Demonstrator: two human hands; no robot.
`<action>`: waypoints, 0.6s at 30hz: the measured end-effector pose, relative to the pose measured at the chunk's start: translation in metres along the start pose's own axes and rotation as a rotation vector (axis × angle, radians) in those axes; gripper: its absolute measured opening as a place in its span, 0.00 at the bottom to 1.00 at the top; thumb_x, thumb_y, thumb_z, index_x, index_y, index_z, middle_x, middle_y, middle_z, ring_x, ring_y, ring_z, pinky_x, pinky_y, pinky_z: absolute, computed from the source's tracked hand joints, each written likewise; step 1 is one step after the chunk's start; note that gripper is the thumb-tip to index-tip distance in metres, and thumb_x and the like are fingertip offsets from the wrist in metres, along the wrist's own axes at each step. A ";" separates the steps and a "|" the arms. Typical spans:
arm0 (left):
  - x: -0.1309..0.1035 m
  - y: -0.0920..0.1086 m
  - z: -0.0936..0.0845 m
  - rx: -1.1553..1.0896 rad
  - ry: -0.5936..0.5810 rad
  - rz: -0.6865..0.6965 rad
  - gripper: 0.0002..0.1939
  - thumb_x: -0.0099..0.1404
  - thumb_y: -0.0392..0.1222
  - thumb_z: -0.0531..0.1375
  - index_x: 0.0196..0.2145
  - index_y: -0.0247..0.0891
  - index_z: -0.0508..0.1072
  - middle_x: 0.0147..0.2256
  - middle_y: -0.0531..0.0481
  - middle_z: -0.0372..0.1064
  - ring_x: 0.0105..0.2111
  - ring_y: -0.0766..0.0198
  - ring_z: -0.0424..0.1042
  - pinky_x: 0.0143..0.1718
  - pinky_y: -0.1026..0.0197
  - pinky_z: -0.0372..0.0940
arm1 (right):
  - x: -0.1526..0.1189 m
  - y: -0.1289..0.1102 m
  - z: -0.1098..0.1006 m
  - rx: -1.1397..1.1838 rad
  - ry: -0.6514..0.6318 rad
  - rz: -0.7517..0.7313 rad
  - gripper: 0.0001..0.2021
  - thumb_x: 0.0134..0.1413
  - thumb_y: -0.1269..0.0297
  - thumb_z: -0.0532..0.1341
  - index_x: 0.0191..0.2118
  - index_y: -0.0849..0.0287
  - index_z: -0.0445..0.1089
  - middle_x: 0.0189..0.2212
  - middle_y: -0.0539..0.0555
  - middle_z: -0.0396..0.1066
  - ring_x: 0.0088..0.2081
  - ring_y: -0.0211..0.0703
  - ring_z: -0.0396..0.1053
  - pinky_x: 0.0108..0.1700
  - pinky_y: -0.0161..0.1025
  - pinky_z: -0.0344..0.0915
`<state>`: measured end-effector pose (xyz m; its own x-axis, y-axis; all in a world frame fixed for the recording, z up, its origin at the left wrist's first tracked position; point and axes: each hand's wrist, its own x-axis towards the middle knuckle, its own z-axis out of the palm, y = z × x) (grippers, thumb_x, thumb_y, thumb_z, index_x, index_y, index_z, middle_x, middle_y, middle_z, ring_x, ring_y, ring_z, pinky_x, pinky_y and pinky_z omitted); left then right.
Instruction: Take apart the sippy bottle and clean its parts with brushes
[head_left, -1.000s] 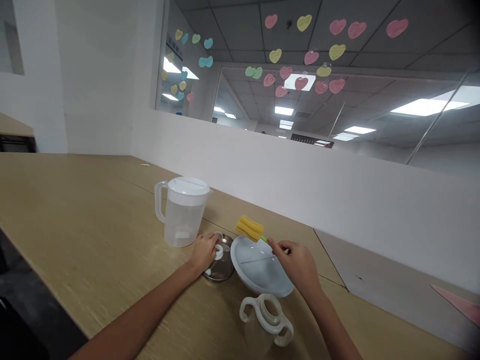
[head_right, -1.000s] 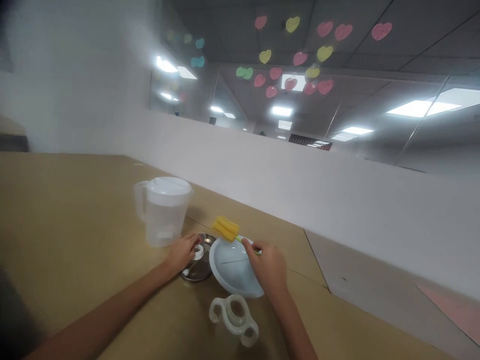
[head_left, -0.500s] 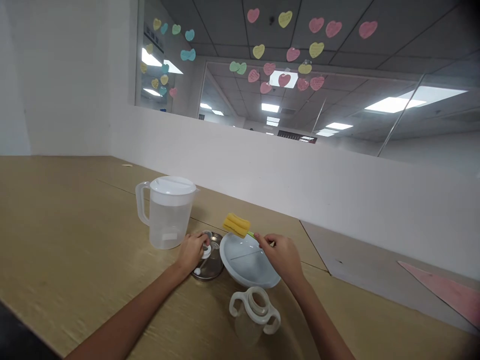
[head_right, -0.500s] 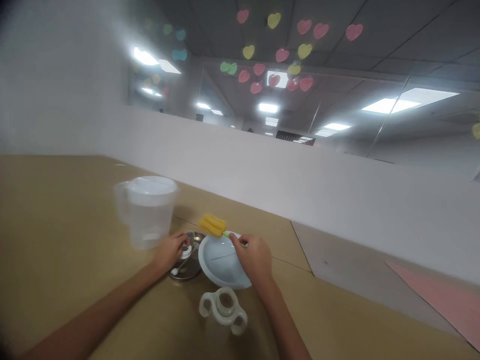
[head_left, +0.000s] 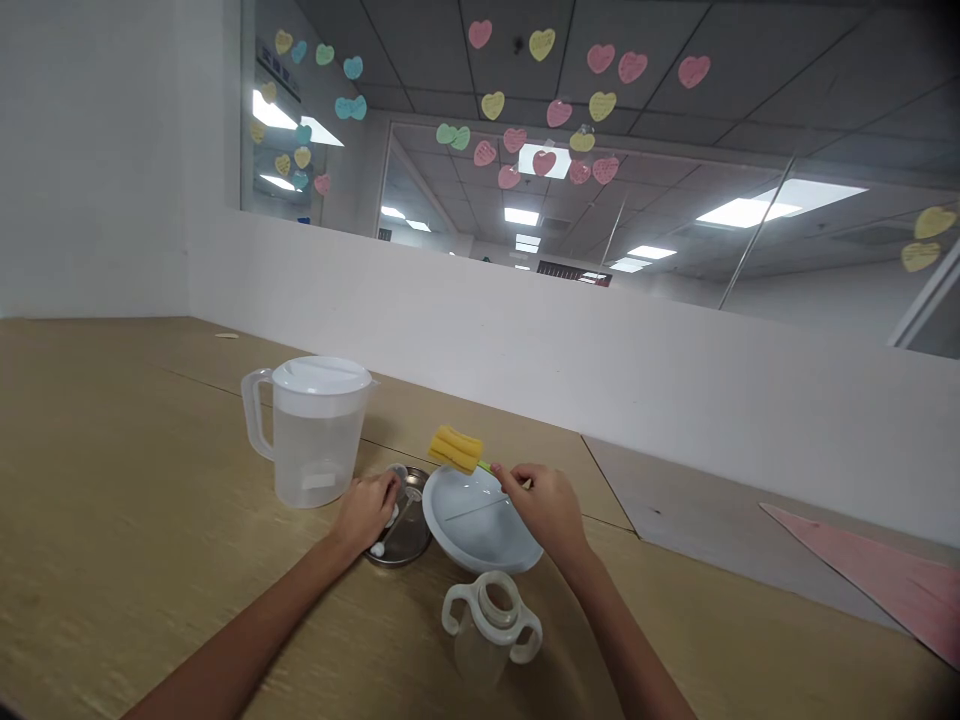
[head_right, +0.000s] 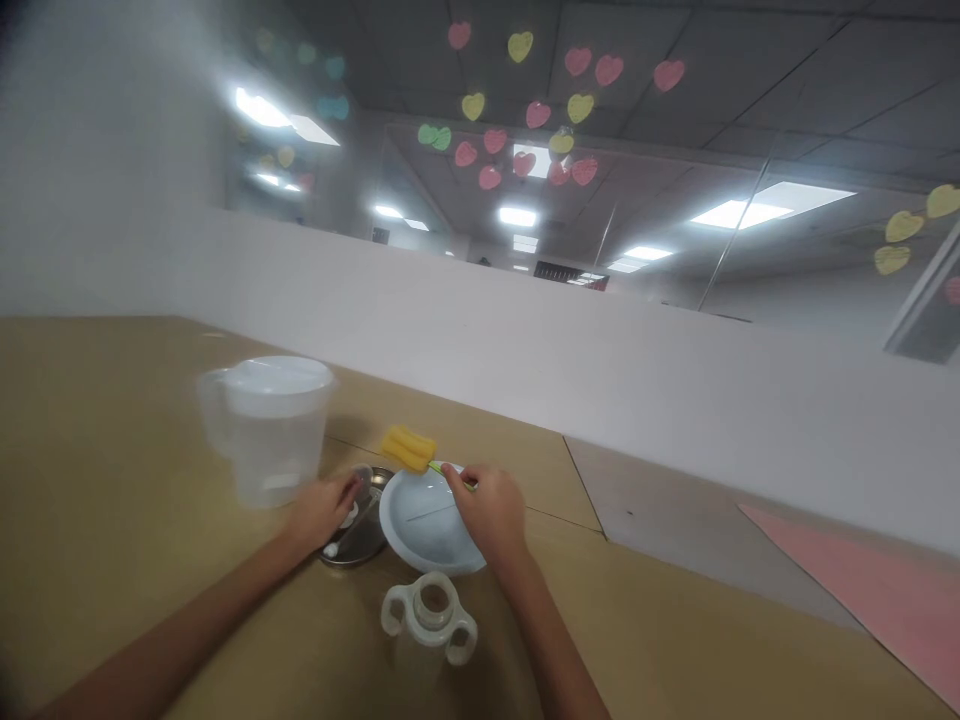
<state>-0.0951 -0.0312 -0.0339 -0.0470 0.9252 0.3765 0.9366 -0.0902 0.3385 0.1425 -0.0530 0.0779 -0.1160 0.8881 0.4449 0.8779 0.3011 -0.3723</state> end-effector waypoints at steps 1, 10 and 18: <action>0.000 0.000 0.000 0.007 0.003 -0.004 0.14 0.71 0.40 0.44 0.40 0.38 0.69 0.35 0.46 0.75 0.35 0.60 0.73 0.32 0.63 0.57 | 0.000 0.000 0.000 0.001 0.000 -0.002 0.23 0.56 0.49 0.52 0.21 0.58 0.74 0.21 0.52 0.71 0.23 0.37 0.64 0.25 0.33 0.49; 0.003 -0.002 0.001 0.072 -0.025 0.020 0.13 0.69 0.37 0.46 0.39 0.36 0.70 0.36 0.41 0.74 0.35 0.56 0.73 0.35 0.59 0.59 | 0.000 -0.001 -0.001 -0.006 -0.007 0.005 0.23 0.56 0.49 0.52 0.21 0.58 0.73 0.20 0.52 0.71 0.23 0.37 0.63 0.26 0.33 0.49; -0.001 0.004 -0.008 -0.025 0.140 0.112 0.16 0.69 0.39 0.43 0.37 0.36 0.70 0.36 0.42 0.72 0.38 0.54 0.70 0.40 0.56 0.60 | 0.000 0.000 -0.002 -0.007 -0.005 -0.005 0.24 0.56 0.49 0.52 0.20 0.58 0.73 0.19 0.51 0.70 0.23 0.37 0.63 0.25 0.33 0.48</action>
<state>-0.0940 -0.0356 -0.0263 0.0079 0.8488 0.5286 0.9298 -0.2008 0.3086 0.1437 -0.0534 0.0793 -0.1223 0.8883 0.4427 0.8806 0.3029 -0.3645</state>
